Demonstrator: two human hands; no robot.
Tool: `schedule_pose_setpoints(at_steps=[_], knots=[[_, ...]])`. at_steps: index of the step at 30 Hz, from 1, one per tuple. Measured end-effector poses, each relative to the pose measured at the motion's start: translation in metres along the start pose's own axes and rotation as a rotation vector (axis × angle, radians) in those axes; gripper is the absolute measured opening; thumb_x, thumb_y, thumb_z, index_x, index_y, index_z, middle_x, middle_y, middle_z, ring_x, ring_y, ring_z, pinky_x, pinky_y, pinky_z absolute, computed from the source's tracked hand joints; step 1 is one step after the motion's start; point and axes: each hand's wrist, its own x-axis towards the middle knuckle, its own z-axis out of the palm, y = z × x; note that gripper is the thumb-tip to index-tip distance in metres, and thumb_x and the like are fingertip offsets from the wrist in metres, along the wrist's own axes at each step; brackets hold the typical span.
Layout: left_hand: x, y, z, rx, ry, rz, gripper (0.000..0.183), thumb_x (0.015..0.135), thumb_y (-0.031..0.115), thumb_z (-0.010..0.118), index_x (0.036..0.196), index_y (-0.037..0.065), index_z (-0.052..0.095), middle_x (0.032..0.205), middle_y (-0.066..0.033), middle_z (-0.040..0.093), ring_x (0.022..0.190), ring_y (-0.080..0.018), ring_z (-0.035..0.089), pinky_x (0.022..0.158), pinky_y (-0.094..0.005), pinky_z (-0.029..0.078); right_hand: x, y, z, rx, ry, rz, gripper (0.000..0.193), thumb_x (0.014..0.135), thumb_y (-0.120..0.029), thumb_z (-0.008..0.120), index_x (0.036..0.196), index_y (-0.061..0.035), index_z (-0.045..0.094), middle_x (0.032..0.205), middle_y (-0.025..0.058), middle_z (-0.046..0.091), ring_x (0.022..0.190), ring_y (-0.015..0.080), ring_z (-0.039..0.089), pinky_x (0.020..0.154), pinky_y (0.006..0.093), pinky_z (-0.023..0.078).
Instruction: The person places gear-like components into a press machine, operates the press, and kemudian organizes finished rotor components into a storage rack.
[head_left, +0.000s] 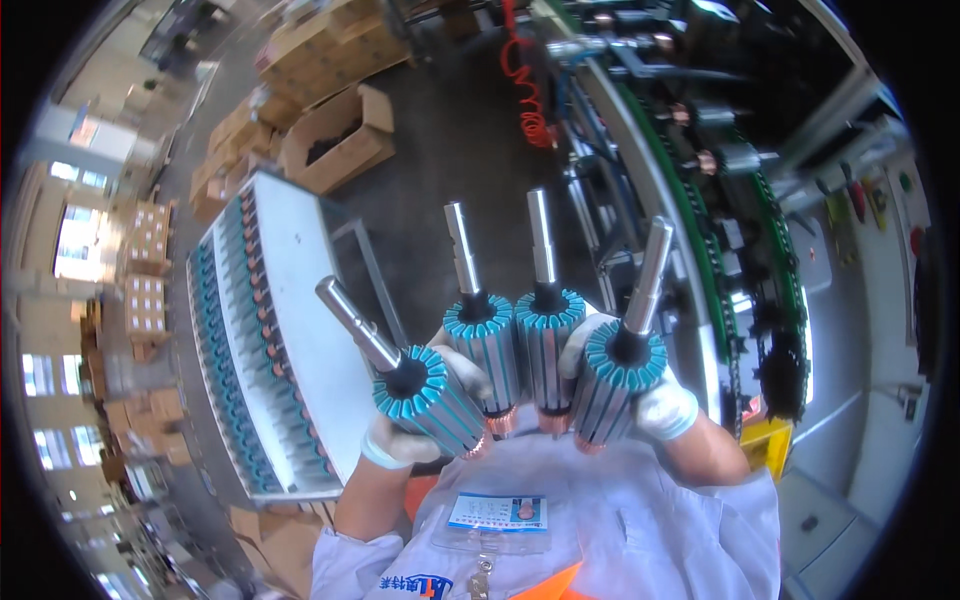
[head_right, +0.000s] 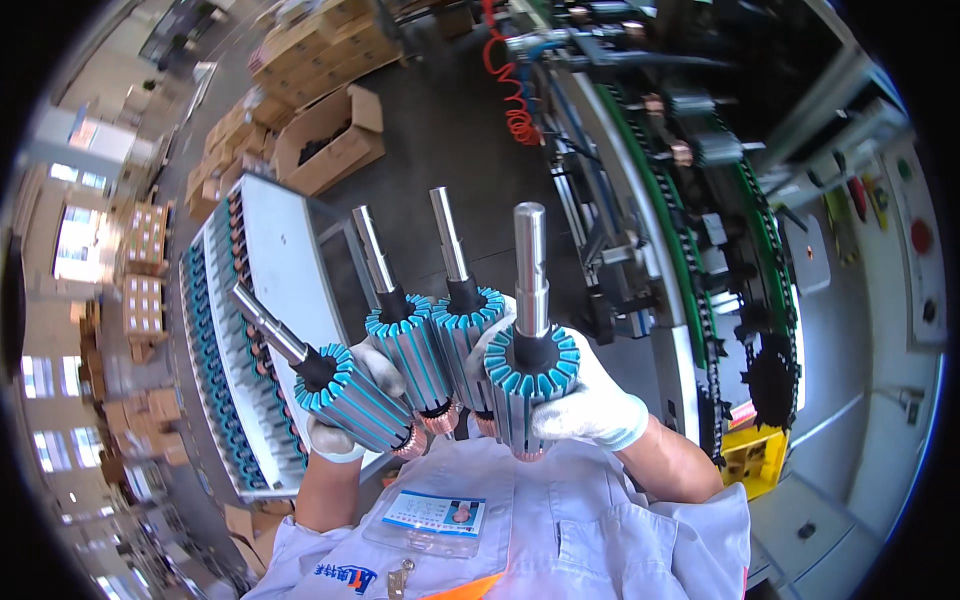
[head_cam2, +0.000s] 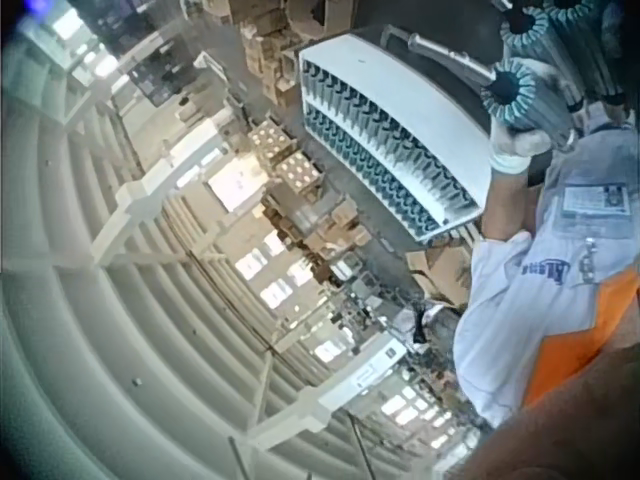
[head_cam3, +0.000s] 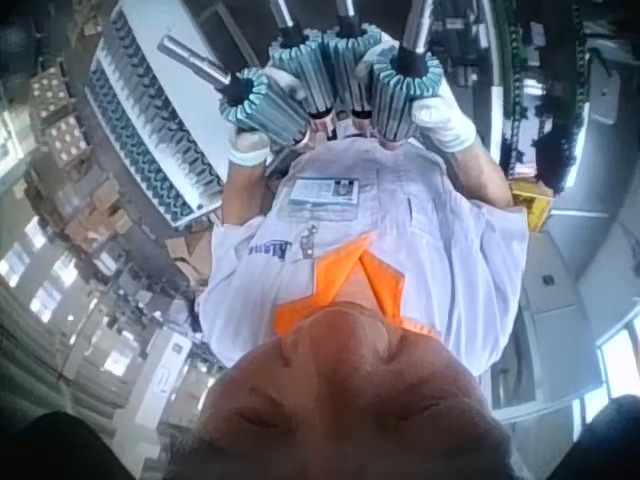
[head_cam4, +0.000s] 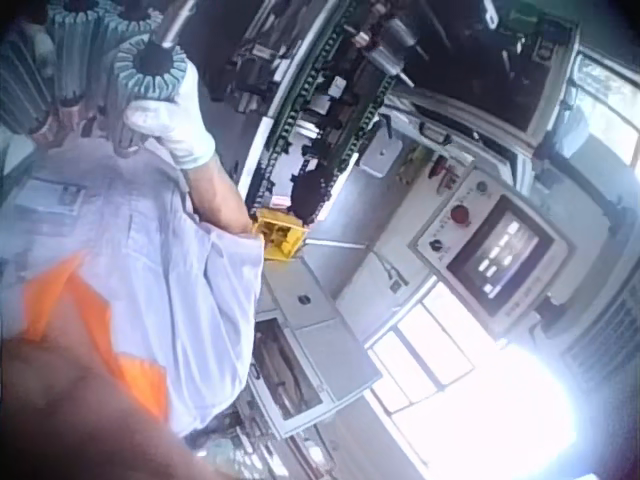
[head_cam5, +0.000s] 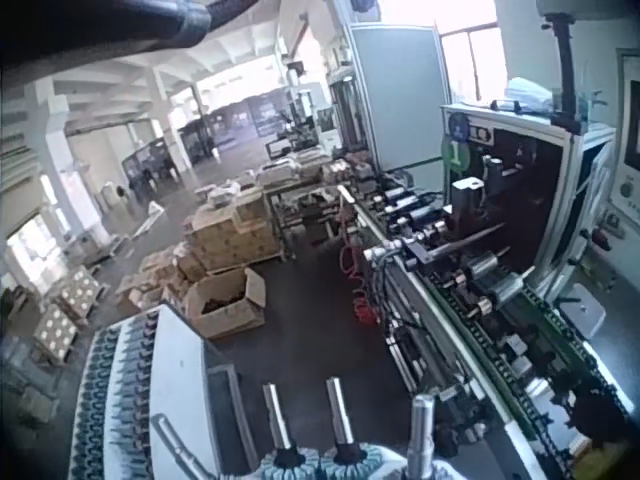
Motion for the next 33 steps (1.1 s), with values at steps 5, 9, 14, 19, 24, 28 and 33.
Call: schedule_pose_setpoints(at_steps=[5,9,14,19,24,28,33], knots=[[-0.061,0.02,-0.046,-0.177,0.318,-0.057,0.06,0.059,0.03,0.079,0.105,-0.006,0.065,0.101,-0.0124,0.067,0.097,-0.0228,0.062,0.086,-0.0332,0.048,0.074,0.025,0.047,0.006,-0.067,0.108,0.073,0.06,-0.05,0.089,0.104,0.0016,0.063,0.108,0.0082,0.061,0.095,0.0154,0.057,0.087,0.0324,0.047],[-0.099,0.046,-0.102,-0.221,0.433,-0.057,0.064,0.058,0.022,0.078,0.114,-0.004,0.06,0.111,-0.0126,0.063,0.104,-0.0235,0.061,0.092,-0.034,0.049,0.149,0.065,0.086,-0.066,-0.169,0.197,0.075,0.065,-0.054,0.085,0.105,0.0036,0.057,0.107,0.0154,0.059,0.096,0.0248,0.063,0.083,0.0357,0.056],[-0.165,0.073,-0.182,-0.254,0.546,-0.069,0.065,0.063,0.025,0.082,0.117,-0.002,0.059,0.113,-0.0114,0.062,0.105,-0.0214,0.061,0.091,-0.0339,0.049,0.246,0.13,0.149,-0.077,-0.28,0.39,0.073,0.064,-0.054,0.083,0.105,0.0008,0.057,0.111,0.0135,0.056,0.101,0.0237,0.059,0.088,0.0358,0.051],[-0.218,0.076,-0.23,-0.295,0.972,-0.035,0.078,0.057,0.041,0.087,0.113,-0.003,0.056,0.108,-0.013,0.062,0.097,-0.0207,0.061,0.084,-0.0329,0.048,0.34,0.195,0.213,-0.176,-0.427,0.594,0.073,0.066,-0.055,0.079,0.106,0.0024,0.059,0.108,0.0091,0.056,0.102,0.0201,0.056,0.09,0.034,0.047],[-0.267,0.061,-0.238,-0.361,1.329,0.205,0.078,0.064,0.033,0.087,0.127,0.001,0.053,0.115,-0.0121,0.061,0.111,-0.0237,0.06,0.094,-0.039,0.052,0.408,0.269,0.254,-0.124,-0.687,0.848,0.072,0.077,-0.04,0.078,0.13,0.0014,0.052,0.115,0.006,0.058,0.104,0.0147,0.056,0.096,0.0321,0.046],[-0.297,0.054,-0.259,-0.442,1.517,0.445,0.071,0.069,0.021,0.088,0.128,-0.002,0.055,0.117,-0.0122,0.064,0.107,-0.0257,0.066,0.091,-0.038,0.057,0.456,0.35,0.302,-0.082,-0.911,1.034,0.056,0.09,-0.027,0.068,0.135,0.0027,0.053,0.121,0.0083,0.064,0.107,0.0128,0.061,0.095,0.0306,0.048],[-0.335,0.053,-0.275,-0.31,1.741,0.471,0.054,0.08,0.019,0.078,0.124,-0.003,0.056,0.112,-0.0103,0.065,0.102,-0.0217,0.067,0.089,-0.0346,0.056,0.463,0.449,0.346,-0.206,-1.031,1.241,0.039,0.092,-0.032,0.071,0.116,-0.0015,0.066,0.095,0.0029,0.071,0.081,0.0095,0.067,0.072,0.0257,0.056]])
